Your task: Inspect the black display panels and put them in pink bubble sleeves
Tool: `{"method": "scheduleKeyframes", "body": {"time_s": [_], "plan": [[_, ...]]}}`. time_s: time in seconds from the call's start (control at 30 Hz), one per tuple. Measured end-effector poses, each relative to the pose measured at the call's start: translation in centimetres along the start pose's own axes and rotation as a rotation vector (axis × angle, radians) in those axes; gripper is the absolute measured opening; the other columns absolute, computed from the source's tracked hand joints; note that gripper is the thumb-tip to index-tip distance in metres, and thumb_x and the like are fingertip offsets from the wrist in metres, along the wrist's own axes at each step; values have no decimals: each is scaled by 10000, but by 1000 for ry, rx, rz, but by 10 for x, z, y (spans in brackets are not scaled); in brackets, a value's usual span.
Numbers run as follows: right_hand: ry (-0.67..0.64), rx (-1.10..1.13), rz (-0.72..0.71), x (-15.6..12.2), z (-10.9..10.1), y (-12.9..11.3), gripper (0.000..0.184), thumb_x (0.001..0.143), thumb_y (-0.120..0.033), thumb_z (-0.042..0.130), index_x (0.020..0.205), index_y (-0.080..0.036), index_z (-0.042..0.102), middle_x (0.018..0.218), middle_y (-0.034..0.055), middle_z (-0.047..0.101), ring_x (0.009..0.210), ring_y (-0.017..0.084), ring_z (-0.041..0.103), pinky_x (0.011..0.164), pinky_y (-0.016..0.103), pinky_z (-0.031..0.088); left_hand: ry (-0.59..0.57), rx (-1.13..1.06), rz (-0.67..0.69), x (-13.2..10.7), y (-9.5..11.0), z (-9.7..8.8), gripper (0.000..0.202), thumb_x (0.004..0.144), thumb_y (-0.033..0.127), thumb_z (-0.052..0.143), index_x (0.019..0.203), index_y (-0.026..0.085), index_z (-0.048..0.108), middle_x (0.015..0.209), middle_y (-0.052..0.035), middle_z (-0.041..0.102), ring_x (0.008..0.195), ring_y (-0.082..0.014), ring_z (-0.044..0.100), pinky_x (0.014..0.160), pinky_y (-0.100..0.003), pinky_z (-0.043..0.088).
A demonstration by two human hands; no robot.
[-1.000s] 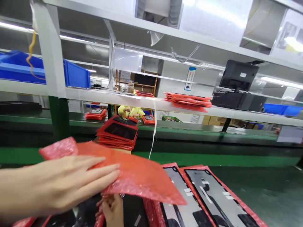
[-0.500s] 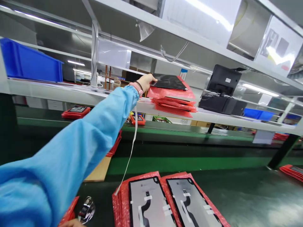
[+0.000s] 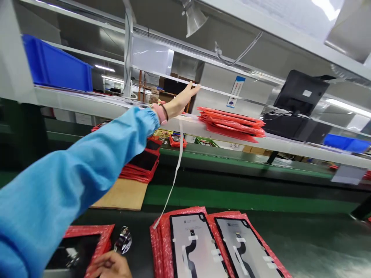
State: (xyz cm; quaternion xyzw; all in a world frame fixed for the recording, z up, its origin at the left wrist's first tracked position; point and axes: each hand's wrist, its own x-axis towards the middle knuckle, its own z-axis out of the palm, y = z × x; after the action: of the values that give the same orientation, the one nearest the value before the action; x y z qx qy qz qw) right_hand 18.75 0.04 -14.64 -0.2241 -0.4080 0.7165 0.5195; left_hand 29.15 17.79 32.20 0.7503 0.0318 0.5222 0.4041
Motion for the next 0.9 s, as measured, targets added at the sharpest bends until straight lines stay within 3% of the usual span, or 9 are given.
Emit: {"method": "scheduleKeyframes", "body": {"time_s": [0.07, 0.17, 0.27, 0.33, 0.43, 0.5, 0.6, 0.77, 0.9], "plan": [[60, 40, -3, -3, 5, -1, 603, 464, -538, 864, 870, -155, 633, 835, 37, 661, 655, 140, 601, 508, 257, 483, -48, 21, 22, -67, 19, -18, 533, 954, 306, 453, 1437, 144, 296, 1588, -132, 198, 1481, -214, 107, 1152, -390, 139], [138, 19, 6, -15, 17, -11, 534, 534, -475, 847, 915, -150, 660, 885, 70, 690, 724, 162, 639, 570, 269, 500, -228, 41, -60, -198, 43, -52, 442, 905, 309, 510, 1324, 182, 453, 1458, -133, 445, 1391, -242, 353, 1122, -406, 262], [221, -65, 43, -21, 22, -22, 432, 630, -414, 827, 912, -127, 670, 869, 96, 722, 714, 156, 675, 633, 263, 513, -291, 153, -502, -332, 47, -96, 382, 826, 274, 586, 1197, 202, 531, 1297, -109, 573, 1220, -231, 529, 1027, -390, 393], [308, -135, 51, -20, 19, -26, 350, 680, -376, 811, 893, -138, 669, 838, 81, 735, 694, 128, 682, 641, 224, 507, -108, 232, -910, -406, 37, -127, 346, 726, 219, 623, 1067, 208, 569, 1133, -42, 630, 1075, -193, 589, 961, -335, 430], [395, -243, 71, -18, 11, -30, 343, 655, -388, 831, 819, -137, 665, 669, 37, 710, 520, 100, 638, 503, 184, 464, 51, 321, -1178, -487, 13, -166, 266, 627, 172, 578, 888, 178, 531, 844, -17, 600, 856, -209, 606, 774, -341, 469], [426, -302, 81, -18, 10, -33, 402, 603, -451, 847, 765, -136, 657, 566, 9, 668, 431, 92, 592, 427, 172, 419, 139, 335, -1268, -520, 0, -182, 272, 586, 161, 562, 851, 193, 508, 780, 10, 556, 837, -197, 586, 739, -310, 448], [422, -361, 114, -21, 19, -36, 438, 587, -500, 839, 754, -135, 664, 561, 7, 664, 430, 91, 593, 421, 171, 415, 223, 274, -1366, -547, -6, -192, 284, 541, 159, 572, 814, 201, 506, 731, 27, 526, 814, -184, 571, 678, -270, 427], [330, -381, 290, -24, 44, -25, 469, 614, -487, 825, 832, -89, 703, 802, 138, 743, 717, 207, 722, 640, 275, 541, 319, 86, -1448, -558, -3, -198, 279, 546, 183, 603, 801, 205, 493, 672, 46, 504, 725, -148, 558, 635, -237, 429], [356, -365, 352, -22, 50, -14, 504, 543, -462, 867, 844, -96, 697, 814, 120, 744, 760, 219, 722, 715, 317, 548, 364, 19, -1486, -556, -6, -203, 280, 544, 222, 661, 761, 207, 485, 607, 62, 492, 603, -140, 527, 601, -264, 416]]}}
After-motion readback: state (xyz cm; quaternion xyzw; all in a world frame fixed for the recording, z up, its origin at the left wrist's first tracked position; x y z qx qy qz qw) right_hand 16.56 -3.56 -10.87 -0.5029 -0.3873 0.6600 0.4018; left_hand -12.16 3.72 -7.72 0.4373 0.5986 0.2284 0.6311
